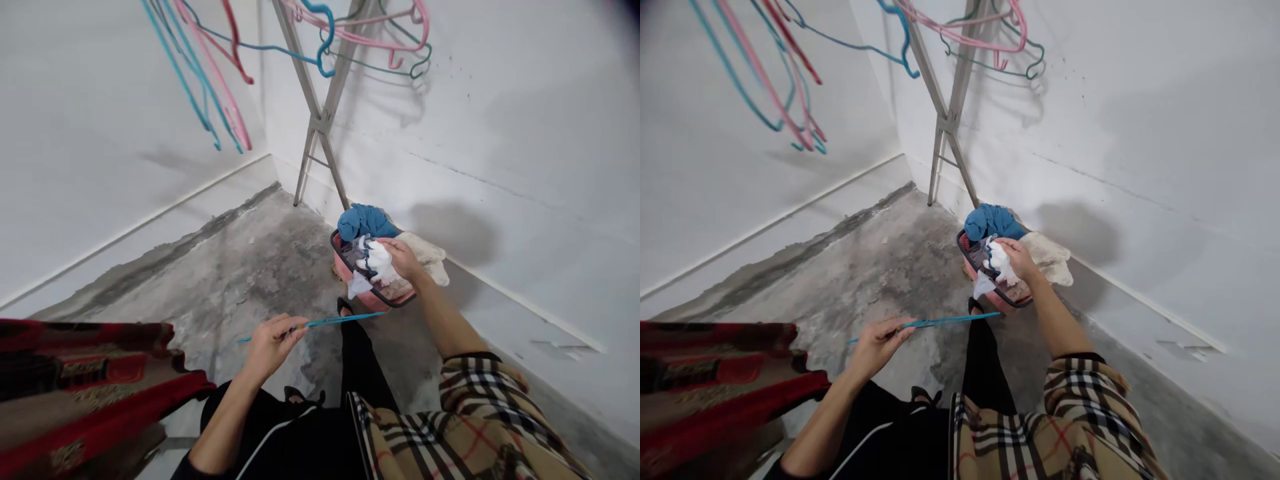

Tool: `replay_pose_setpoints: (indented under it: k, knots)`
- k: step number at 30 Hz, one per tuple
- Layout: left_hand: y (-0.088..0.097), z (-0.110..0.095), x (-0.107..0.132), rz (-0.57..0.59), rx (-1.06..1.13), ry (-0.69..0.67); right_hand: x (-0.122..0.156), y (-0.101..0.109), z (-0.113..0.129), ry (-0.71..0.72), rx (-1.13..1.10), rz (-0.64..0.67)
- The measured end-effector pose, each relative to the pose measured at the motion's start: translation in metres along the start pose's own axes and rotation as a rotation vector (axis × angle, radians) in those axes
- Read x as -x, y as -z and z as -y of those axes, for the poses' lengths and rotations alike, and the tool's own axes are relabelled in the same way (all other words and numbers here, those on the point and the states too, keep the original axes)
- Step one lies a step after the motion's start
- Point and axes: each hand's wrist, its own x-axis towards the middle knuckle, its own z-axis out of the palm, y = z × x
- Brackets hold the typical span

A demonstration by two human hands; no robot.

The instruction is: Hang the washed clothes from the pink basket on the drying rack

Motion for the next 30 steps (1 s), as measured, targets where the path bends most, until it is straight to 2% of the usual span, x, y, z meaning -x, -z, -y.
replay_pose_setpoints:
  k: [3,5,8,10,12,14,17,19,21,22,23,24,26,28,30]
  knots:
    - [0.008,-0.016,0.01,-0.062,0.003,-0.008,0.041,0.001,0.068,0.081,-0.081,0.263]
    - [0.015,-0.029,0.015,-0.12,0.01,-0.031,0.073,-0.006,0.111,0.142,-0.067,0.47]
    - [0.03,-0.05,0.025,-0.244,0.011,-0.068,0.124,-0.027,0.166,0.368,0.07,0.804]
    - [0.04,-0.064,0.034,-0.298,-0.017,-0.092,0.154,-0.046,0.191,0.539,0.196,0.931]
    - [0.048,-0.076,0.046,-0.318,-0.087,-0.117,0.178,-0.062,0.207,0.612,0.297,0.949]
    - [0.056,-0.084,0.059,-0.415,-0.205,-0.14,0.195,-0.072,0.217,0.622,0.338,0.911]
    - [0.065,-0.084,0.078,-0.76,-0.371,-0.12,0.209,-0.074,0.229,0.646,0.321,0.819]
    - [0.067,-0.075,0.089,-0.988,-0.379,-0.067,0.217,-0.07,0.237,0.675,0.289,0.745]
    - [0.065,-0.063,0.099,-1.125,-0.291,0.011,0.225,-0.066,0.247,0.704,0.271,0.661]
    - [0.062,-0.058,0.103,-1.143,-0.206,0.051,0.23,-0.065,0.252,0.722,0.27,0.619]
    - [0.057,-0.053,0.107,-1.106,-0.096,0.081,0.234,-0.064,0.256,0.736,0.274,0.579]
    - [0.051,-0.05,0.11,-1.012,0.027,0.096,0.239,-0.064,0.26,0.747,0.279,0.541]
    - [0.036,-0.045,0.113,-0.709,0.232,0.079,0.246,-0.066,0.266,0.753,0.273,0.476]
    - [0.02,-0.043,0.112,-0.423,0.301,0.036,0.252,-0.069,0.271,0.742,0.248,0.435]
    - [0.006,-0.039,0.108,-0.303,0.284,0.041,0.256,-0.071,0.274,0.723,0.212,0.418]
